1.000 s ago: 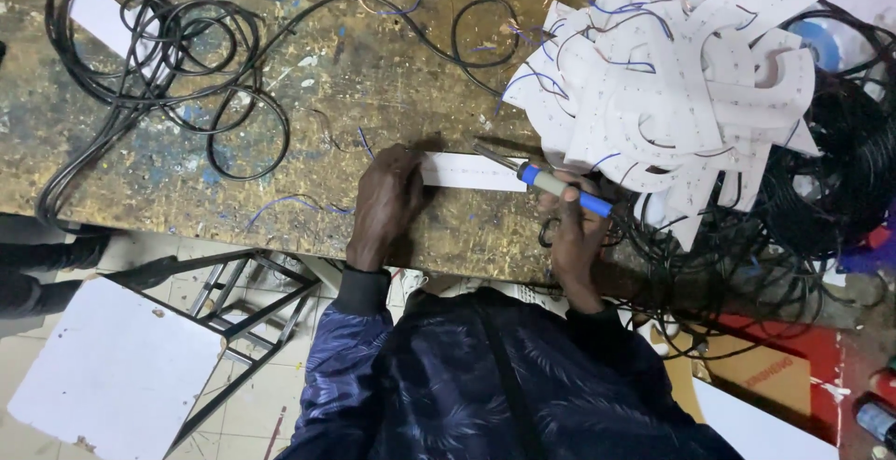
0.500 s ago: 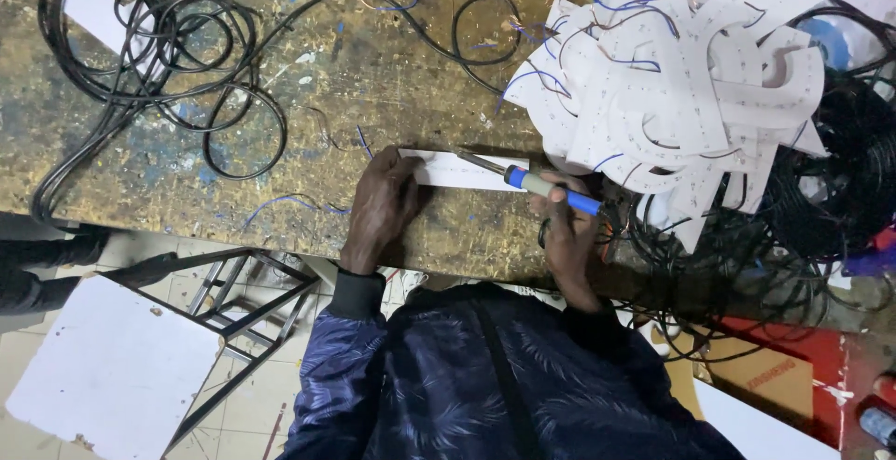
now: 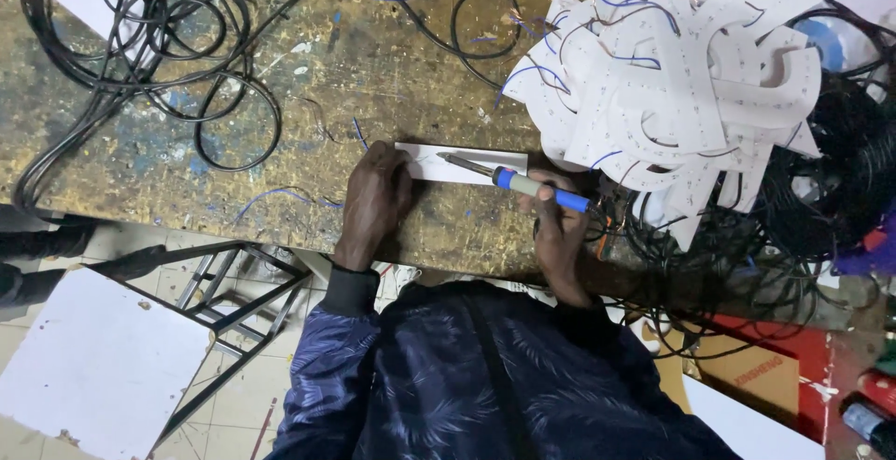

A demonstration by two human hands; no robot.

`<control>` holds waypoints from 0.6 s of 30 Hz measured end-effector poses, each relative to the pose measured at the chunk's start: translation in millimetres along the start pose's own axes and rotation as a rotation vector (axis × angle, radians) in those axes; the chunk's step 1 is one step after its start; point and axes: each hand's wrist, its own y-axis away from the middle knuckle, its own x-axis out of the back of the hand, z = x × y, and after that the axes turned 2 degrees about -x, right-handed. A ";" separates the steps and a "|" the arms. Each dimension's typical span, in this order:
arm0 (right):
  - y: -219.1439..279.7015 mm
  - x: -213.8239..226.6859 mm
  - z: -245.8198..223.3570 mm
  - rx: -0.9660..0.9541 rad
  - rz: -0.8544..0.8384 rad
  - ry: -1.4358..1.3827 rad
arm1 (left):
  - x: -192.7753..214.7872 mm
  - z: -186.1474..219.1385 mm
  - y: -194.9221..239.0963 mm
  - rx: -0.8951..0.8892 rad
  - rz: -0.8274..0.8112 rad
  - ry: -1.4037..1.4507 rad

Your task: Soldering wires to electrical components on cut-out sign letters at a workbench.

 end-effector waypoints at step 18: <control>2.7 0.3 0.3 0.007 0.029 -0.005 | -15.2 9.2 16.2 0.167 0.133 0.025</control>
